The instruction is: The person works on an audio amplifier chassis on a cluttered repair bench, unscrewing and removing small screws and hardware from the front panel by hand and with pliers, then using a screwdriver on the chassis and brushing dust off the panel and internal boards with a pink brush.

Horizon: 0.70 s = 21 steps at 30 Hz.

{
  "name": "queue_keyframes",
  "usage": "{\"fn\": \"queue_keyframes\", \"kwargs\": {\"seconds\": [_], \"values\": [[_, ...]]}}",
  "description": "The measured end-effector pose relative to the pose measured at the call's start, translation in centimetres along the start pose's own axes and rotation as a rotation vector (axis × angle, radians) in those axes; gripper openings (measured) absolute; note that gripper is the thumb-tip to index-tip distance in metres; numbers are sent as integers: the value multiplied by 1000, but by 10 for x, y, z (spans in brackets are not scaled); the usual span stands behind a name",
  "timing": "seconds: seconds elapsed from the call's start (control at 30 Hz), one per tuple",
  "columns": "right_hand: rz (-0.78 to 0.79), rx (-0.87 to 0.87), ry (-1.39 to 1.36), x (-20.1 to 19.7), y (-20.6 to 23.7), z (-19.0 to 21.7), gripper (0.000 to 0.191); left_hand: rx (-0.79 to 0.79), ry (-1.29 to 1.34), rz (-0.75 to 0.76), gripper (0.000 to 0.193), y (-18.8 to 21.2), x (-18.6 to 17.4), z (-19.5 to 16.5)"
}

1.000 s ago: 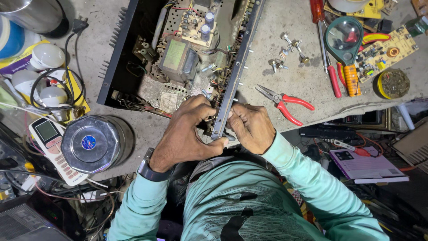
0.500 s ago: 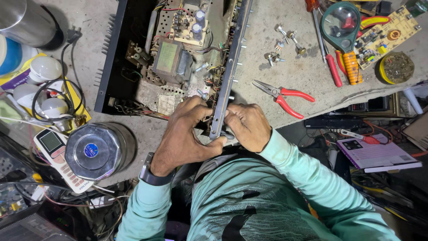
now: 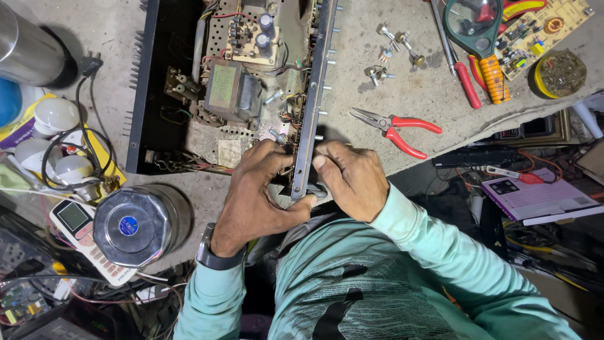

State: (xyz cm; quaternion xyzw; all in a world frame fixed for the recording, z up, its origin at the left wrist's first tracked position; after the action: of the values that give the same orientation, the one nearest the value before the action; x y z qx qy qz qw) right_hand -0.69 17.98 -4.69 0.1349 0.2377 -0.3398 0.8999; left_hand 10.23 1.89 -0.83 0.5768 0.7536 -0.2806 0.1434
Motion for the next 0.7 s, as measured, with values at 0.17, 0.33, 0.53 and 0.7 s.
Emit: {"fn": "queue_keyframes", "kwargs": {"seconds": [0.17,0.33,0.53,0.7], "values": [[-102,-299,-35,2,-4,10,18,-11,-15,-4,58,1,-1,1],[-14,-95,29,1,-6,3,20,-61,2,25,56,0,0,-1],[-56,-186,-90,5,-3,1,16,-49,22,39,54,-3,-3,-7],[30,23,-97,6,-3,-4,21,-32,-26,46,54,-4,-2,-9]]}}
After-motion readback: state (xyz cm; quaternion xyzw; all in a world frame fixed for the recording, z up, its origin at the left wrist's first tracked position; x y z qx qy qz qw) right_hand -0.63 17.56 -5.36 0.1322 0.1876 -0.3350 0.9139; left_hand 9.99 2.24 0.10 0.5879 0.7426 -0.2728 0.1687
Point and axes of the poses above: each hand's wrist, its own y-axis away from the middle knuckle, its own x-axis out of the palm, z = x × y, the point moved 2 cm from there along -y, towards the middle knuckle
